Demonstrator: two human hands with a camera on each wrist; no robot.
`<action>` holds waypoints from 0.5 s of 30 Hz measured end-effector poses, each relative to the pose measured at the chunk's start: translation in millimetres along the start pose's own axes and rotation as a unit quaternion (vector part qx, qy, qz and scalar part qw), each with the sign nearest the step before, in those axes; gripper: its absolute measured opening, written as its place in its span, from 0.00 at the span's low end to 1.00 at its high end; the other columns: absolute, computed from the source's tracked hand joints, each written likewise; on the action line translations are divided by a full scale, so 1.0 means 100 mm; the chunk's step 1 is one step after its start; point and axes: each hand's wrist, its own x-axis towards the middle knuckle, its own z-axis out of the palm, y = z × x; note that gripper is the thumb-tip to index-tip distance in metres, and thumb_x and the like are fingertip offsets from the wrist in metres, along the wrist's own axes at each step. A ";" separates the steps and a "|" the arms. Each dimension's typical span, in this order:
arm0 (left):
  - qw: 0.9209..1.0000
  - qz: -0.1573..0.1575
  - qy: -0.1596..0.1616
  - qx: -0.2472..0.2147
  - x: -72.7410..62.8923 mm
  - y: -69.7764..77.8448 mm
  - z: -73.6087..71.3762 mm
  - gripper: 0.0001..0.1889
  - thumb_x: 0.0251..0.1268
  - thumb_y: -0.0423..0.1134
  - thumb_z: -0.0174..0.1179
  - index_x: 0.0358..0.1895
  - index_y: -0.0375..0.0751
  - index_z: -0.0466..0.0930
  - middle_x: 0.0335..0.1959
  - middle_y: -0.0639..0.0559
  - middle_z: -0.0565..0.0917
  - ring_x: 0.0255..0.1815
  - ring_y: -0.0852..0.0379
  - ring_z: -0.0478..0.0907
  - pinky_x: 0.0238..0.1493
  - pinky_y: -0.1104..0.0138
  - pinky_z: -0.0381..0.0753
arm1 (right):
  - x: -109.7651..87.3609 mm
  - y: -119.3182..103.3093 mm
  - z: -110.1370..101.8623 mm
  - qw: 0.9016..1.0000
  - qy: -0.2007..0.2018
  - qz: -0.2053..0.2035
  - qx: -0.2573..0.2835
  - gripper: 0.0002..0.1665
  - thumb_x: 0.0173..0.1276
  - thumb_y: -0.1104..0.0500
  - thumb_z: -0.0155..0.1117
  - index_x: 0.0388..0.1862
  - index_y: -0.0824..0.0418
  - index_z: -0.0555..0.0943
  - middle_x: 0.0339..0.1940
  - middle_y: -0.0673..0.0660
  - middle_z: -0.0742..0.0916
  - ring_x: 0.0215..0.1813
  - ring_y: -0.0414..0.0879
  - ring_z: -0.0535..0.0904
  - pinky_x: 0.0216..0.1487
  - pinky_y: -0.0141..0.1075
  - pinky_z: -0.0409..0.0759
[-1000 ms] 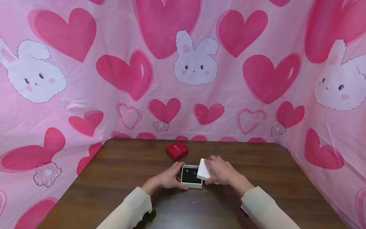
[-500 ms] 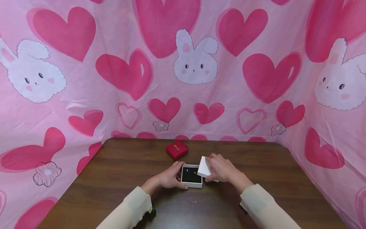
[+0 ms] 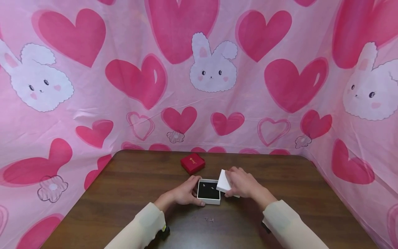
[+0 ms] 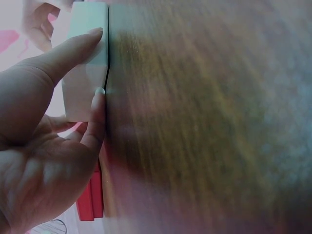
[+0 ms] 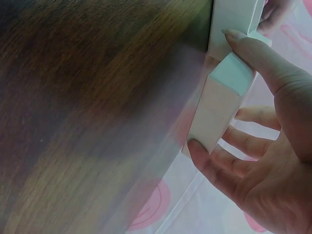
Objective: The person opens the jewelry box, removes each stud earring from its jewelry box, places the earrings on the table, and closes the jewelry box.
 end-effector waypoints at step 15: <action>1.000 -0.002 -0.001 0.002 0.01 -0.01 0.00 0.48 0.51 0.44 0.80 0.73 0.37 0.61 0.57 0.48 0.68 0.54 0.54 0.70 0.57 0.64 0.75 | -0.01 -0.01 -0.01 1.000 0.001 0.000 -0.005 0.53 0.46 0.42 0.85 0.67 0.65 0.77 0.60 0.63 0.81 0.57 0.58 0.76 0.49 0.60 0.80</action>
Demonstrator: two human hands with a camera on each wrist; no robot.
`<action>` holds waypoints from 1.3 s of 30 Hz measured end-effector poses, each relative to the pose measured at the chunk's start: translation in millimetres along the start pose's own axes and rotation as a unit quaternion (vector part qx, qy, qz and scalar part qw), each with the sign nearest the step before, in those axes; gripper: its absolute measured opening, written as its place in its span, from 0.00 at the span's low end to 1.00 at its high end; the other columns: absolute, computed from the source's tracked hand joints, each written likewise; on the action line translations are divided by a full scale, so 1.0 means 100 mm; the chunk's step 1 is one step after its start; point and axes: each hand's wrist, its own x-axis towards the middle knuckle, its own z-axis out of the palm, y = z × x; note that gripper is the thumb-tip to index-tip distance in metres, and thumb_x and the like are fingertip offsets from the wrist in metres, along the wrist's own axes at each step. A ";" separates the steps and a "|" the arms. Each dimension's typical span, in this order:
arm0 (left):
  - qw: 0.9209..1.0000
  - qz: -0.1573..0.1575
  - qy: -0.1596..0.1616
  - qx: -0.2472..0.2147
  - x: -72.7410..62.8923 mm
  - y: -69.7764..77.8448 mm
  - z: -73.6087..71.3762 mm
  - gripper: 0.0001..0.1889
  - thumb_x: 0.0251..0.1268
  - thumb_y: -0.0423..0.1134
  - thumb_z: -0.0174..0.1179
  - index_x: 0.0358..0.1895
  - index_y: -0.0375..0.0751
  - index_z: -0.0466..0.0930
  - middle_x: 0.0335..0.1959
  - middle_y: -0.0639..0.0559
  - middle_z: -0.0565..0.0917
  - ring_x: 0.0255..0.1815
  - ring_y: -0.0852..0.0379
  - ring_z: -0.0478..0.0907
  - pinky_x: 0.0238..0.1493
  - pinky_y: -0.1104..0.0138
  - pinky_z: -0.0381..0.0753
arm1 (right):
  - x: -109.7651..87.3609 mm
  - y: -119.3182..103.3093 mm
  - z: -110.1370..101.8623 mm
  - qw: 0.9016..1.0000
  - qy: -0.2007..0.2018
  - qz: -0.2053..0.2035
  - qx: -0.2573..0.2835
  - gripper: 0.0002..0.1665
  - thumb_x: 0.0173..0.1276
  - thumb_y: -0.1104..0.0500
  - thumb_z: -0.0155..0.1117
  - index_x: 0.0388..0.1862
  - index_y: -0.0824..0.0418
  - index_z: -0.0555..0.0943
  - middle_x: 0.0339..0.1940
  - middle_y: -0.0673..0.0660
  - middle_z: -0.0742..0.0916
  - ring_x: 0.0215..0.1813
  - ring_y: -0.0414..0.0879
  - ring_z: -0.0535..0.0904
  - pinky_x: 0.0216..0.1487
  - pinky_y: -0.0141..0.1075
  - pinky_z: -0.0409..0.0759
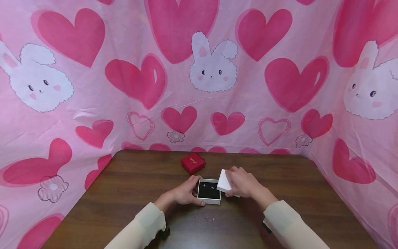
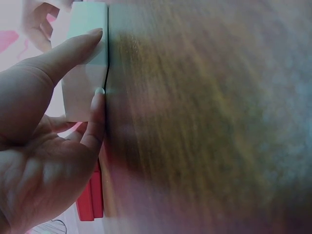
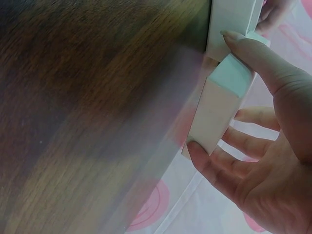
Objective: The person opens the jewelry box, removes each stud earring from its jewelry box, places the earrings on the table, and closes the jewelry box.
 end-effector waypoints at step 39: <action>1.000 -0.001 0.003 0.000 0.02 -0.02 0.02 0.48 0.48 0.44 0.81 0.71 0.37 0.63 0.57 0.48 0.69 0.54 0.54 0.70 0.59 0.63 0.74 | -0.10 0.23 -0.15 0.999 0.040 0.012 -0.033 0.53 0.46 0.44 0.86 0.68 0.65 0.76 0.61 0.65 0.80 0.58 0.61 0.75 0.45 0.62 0.80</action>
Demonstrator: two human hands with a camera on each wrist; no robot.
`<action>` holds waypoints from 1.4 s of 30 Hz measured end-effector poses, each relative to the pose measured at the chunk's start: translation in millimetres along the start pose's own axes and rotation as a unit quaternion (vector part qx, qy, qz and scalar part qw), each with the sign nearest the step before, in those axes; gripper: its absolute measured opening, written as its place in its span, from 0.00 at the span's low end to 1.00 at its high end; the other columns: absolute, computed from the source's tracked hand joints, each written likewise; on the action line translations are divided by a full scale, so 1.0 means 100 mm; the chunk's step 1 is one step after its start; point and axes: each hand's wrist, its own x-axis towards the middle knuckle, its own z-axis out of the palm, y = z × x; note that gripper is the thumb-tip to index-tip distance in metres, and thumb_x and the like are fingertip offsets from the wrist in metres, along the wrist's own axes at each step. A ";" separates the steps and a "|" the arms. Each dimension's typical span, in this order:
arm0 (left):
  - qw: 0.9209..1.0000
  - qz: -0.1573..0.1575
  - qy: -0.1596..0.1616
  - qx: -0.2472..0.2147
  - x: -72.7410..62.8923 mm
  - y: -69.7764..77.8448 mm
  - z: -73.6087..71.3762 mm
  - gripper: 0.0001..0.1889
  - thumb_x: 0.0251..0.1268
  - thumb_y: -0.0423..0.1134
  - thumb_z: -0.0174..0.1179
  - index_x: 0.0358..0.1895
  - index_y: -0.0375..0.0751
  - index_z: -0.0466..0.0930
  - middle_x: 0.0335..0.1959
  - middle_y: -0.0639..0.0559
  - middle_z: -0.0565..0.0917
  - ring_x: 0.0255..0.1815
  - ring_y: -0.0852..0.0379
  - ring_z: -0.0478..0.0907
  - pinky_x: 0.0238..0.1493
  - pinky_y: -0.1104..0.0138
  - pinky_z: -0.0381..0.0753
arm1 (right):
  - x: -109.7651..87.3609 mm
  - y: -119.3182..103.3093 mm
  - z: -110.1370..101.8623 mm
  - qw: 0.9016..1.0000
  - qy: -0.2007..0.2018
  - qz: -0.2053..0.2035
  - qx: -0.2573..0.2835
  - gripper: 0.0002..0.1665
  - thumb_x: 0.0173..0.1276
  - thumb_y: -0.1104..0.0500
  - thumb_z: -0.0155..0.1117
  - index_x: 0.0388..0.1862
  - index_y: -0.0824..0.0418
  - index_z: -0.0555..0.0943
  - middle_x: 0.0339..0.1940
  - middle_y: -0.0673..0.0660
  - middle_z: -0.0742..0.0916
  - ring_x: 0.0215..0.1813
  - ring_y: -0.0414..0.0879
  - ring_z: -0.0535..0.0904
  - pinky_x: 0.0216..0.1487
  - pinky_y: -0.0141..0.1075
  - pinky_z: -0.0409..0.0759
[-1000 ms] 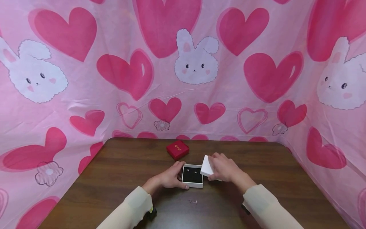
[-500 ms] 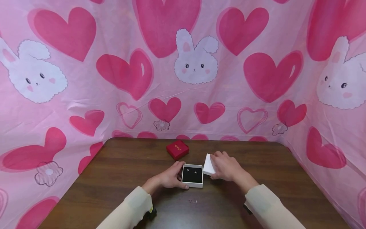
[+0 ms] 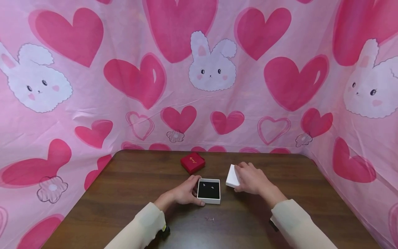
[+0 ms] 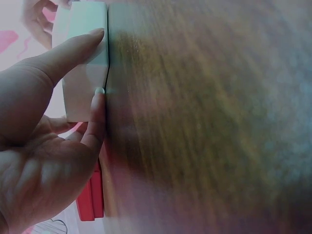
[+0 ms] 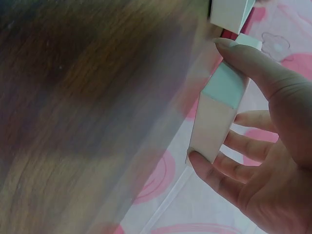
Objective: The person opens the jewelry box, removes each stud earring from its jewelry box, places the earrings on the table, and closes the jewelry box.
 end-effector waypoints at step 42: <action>1.000 -0.011 -0.013 -0.001 -0.02 0.05 -0.04 0.46 0.49 0.43 0.80 0.71 0.39 0.63 0.56 0.49 0.69 0.55 0.53 0.70 0.63 0.59 0.73 | -0.07 0.57 0.05 0.998 -0.030 0.051 0.003 0.49 0.52 0.40 0.80 0.64 0.69 0.75 0.56 0.68 0.80 0.55 0.67 0.76 0.46 0.66 0.79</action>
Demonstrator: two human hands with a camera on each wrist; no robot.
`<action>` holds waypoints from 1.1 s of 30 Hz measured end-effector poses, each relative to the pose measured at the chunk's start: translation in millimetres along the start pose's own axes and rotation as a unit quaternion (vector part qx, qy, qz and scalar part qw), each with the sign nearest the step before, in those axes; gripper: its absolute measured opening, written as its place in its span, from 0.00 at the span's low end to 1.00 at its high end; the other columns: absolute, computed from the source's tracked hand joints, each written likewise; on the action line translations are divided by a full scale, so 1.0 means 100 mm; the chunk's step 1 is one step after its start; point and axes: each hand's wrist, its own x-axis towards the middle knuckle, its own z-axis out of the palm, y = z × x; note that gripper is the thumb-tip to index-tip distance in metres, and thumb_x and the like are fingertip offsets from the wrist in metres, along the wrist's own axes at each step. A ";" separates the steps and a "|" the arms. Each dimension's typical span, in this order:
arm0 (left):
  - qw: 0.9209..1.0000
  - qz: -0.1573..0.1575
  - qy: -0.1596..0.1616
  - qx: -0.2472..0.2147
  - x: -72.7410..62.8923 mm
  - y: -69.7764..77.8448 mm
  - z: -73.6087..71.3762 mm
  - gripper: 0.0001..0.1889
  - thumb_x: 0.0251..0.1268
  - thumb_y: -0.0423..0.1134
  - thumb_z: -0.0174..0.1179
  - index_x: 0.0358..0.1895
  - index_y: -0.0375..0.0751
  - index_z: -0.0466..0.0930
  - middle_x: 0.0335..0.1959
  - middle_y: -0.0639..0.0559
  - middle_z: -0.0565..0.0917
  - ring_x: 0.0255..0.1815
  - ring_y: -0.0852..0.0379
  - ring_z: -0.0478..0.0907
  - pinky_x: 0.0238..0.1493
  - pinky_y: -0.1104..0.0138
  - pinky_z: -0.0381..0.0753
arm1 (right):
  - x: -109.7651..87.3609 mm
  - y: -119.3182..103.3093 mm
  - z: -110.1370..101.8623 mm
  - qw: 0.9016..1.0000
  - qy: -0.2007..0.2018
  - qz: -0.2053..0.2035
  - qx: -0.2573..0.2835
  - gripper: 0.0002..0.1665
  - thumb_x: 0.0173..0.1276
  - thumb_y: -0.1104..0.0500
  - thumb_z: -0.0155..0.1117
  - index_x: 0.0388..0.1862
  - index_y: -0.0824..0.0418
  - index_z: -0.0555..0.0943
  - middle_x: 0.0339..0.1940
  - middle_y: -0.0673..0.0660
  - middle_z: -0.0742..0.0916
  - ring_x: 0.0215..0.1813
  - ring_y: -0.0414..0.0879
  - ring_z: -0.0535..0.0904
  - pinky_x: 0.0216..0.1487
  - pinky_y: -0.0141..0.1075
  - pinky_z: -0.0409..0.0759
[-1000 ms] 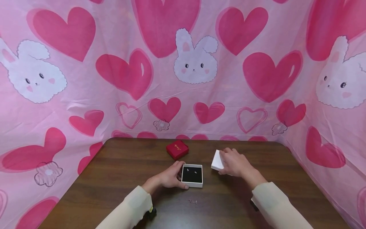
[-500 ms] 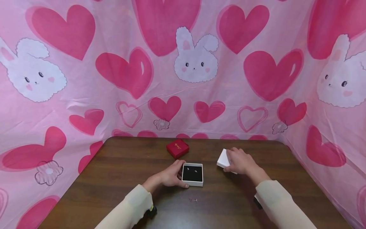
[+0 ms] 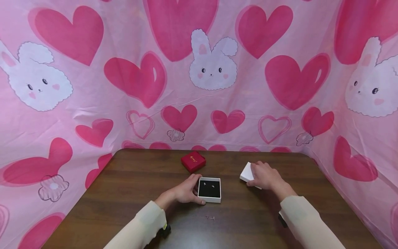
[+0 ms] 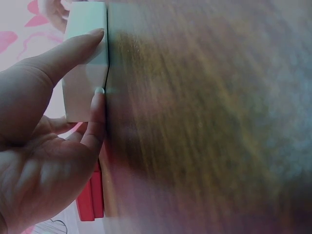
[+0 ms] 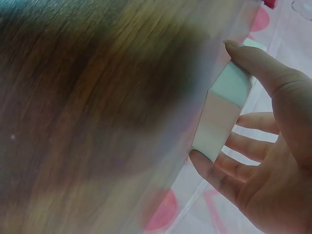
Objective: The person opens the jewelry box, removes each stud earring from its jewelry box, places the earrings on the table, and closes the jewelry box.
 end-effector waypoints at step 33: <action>1.000 0.005 0.003 -0.008 0.01 0.00 0.01 0.46 0.49 0.42 0.81 0.70 0.39 0.63 0.54 0.49 0.69 0.52 0.55 0.71 0.56 0.65 0.76 | 0.00 0.22 0.10 1.000 -0.008 0.029 0.003 0.48 0.57 0.39 0.77 0.66 0.68 0.74 0.57 0.71 0.80 0.58 0.71 0.75 0.46 0.69 0.77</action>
